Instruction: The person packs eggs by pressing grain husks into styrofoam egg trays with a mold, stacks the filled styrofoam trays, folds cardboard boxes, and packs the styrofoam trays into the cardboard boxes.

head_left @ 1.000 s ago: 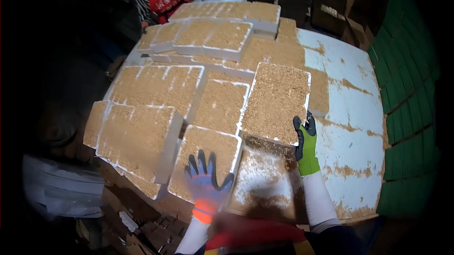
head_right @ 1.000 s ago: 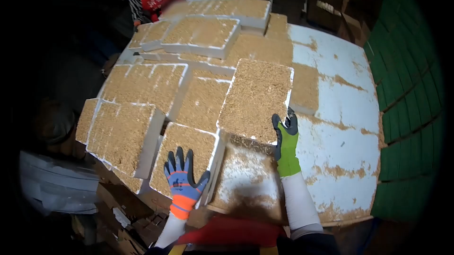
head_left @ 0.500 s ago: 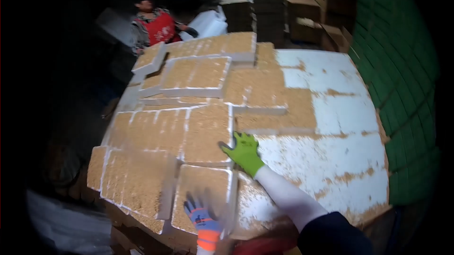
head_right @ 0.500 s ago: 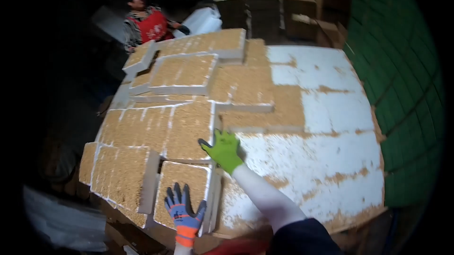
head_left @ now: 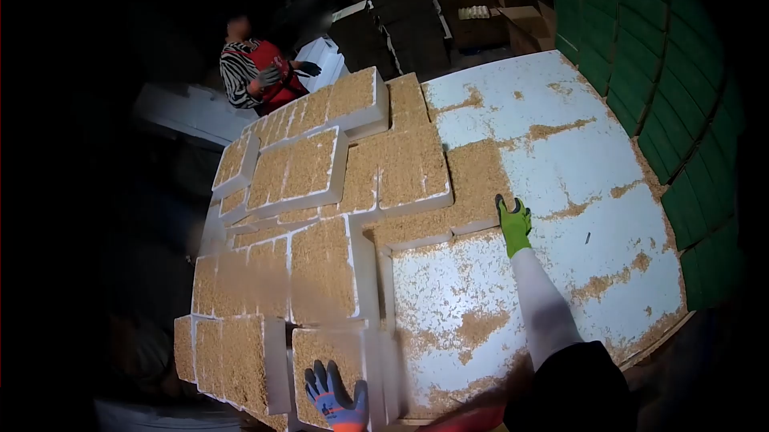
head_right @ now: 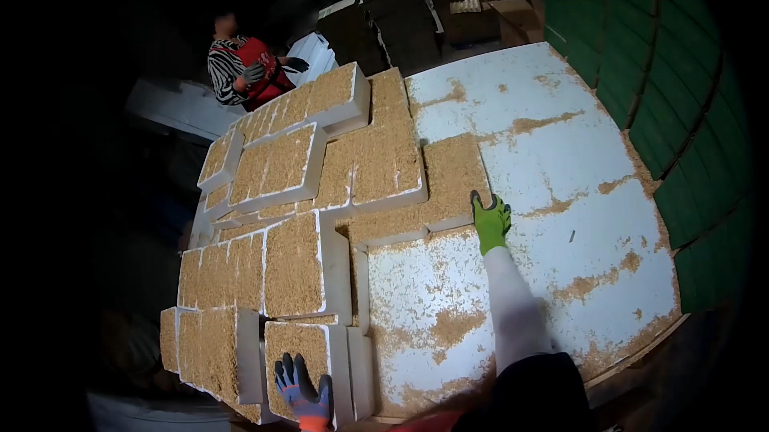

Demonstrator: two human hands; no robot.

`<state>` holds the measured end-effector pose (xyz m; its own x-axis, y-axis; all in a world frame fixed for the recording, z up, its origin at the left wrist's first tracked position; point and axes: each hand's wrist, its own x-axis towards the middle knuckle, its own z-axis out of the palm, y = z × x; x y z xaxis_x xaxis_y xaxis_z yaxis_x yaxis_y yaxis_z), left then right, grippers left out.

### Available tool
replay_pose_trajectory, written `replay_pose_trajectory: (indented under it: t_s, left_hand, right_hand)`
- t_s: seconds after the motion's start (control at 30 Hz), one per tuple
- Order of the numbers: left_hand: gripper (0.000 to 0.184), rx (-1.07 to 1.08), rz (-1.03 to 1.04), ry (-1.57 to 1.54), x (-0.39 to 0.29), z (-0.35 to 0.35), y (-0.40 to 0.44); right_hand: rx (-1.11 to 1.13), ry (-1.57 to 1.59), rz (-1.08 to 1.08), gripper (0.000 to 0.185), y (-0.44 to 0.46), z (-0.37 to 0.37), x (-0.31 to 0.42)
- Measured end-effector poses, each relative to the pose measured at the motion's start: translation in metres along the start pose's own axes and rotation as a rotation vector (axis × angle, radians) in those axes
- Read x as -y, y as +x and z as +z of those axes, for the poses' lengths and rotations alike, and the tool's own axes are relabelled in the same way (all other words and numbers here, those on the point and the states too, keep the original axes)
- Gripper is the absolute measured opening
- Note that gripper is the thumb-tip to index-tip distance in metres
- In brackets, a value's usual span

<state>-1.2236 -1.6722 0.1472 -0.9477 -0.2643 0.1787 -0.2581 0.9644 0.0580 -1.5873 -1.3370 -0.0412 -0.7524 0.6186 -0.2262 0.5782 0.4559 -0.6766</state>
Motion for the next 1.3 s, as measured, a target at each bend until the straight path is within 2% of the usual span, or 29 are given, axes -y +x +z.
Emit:
replay_pose_trajectory:
  t_s: [0.03, 0.07, 0.13, 0.2, 0.23, 0.3, 0.4, 0.53, 0.63, 0.7, 0.73, 0.8, 0.87, 0.9, 0.97, 1.0, 1.03, 1.1, 1.13, 1.2, 1.27, 1.3]
  left_hand:
    - [0.07, 0.003, 0.021, 0.027, 0.005, 0.005, -0.001]
    - [0.069, -0.02, 0.047, 0.047, 0.009, 0.01, -0.001]
    - [0.069, -0.006, 0.025, 0.022, -0.005, -0.001, 0.006]
    - [0.067, -0.009, 0.007, -0.017, -0.006, -0.003, 0.003]
    - [0.069, -0.038, 0.019, -0.043, -0.001, 0.003, 0.001]
    - [0.068, -0.049, 0.008, -0.059, -0.004, 0.002, 0.001]
    - [0.067, -0.051, 0.004, -0.075, 0.0, 0.006, 0.002]
    - [0.066, -0.037, -0.013, -0.063, -0.006, 0.0, 0.004]
    - [0.066, -0.031, -0.019, -0.048, -0.003, 0.001, 0.004]
    - [0.066, -0.04, 0.001, -0.059, -0.002, 0.002, 0.004]
    - [0.066, -0.057, 0.014, -0.069, -0.002, 0.003, 0.003]
    - [0.066, -0.051, 0.016, -0.078, 0.0, 0.003, 0.002]
    - [0.064, -0.031, 0.019, -0.066, 0.003, 0.005, 0.001]
    - [0.066, -0.033, 0.024, -0.058, 0.008, 0.009, -0.001]
    - [0.058, -0.022, 0.065, 0.002, 0.006, 0.004, 0.0]
    - [0.055, -0.043, 0.095, 0.083, -0.007, -0.008, 0.004]
    - [0.053, -0.07, 0.106, 0.172, -0.019, -0.018, 0.006]
    - [0.046, -0.057, 0.102, 0.191, -0.012, -0.011, 0.003]
    - [0.051, -0.058, 0.076, 0.071, 0.007, 0.006, -0.002]
    - [0.055, -0.053, 0.079, -0.055, 0.013, 0.012, -0.002]
    - [0.054, -0.09, 0.158, -0.068, 0.025, 0.023, 0.001]
    - [0.053, -0.091, 0.169, -0.101, 0.029, 0.023, 0.0]
  right_hand:
    - [-0.046, 0.334, -0.036, 0.081, 0.002, 0.011, -0.007]
    - [-0.055, 0.47, -0.021, 0.076, 0.022, 0.039, -0.021]
    - [-0.054, 0.583, 0.016, 0.072, 0.027, 0.049, -0.037]
    - [0.072, 1.027, 0.032, 0.06, 0.025, 0.033, -0.04]
    - [0.099, 0.905, 0.12, 0.053, 0.013, -0.001, -0.028]
    - [0.194, 1.103, 0.125, 0.054, 0.011, -0.032, -0.043]
    - [0.251, 1.132, 0.288, 0.06, 0.001, -0.089, -0.058]
    - [0.235, 1.137, 0.312, 0.068, -0.008, -0.127, -0.078]
    - [0.248, 1.188, 0.195, 0.068, -0.016, -0.142, -0.056]
    - [0.221, 1.175, 0.094, 0.064, -0.031, -0.152, -0.013]
    - [0.283, 1.24, 0.024, 0.062, -0.027, -0.145, 0.003]
    - [0.293, 1.148, -0.009, 0.059, -0.028, -0.133, 0.046]
    - [0.438, 1.324, -0.04, 0.058, -0.031, -0.103, 0.088]
    - [0.426, 1.286, -0.067, 0.058, -0.034, -0.085, 0.107]
    - [0.275, 0.913, -0.247, 0.056, -0.027, -0.038, 0.136]
    - [0.083, 0.941, -0.404, 0.058, -0.011, 0.022, 0.146]
    - [0.182, 0.494, -0.283, 0.067, -0.015, 0.024, 0.158]
    - [0.205, 0.079, -0.323, 0.071, -0.045, -0.019, 0.184]
    - [0.208, 0.071, -0.32, 0.071, -0.046, -0.005, 0.185]
    - [0.219, 0.319, -0.421, 0.077, -0.044, 0.031, 0.185]
    - [0.399, 0.148, -0.405, 0.08, -0.049, 0.017, 0.186]
    - [0.398, 0.139, -0.367, 0.08, -0.049, 0.009, 0.167]
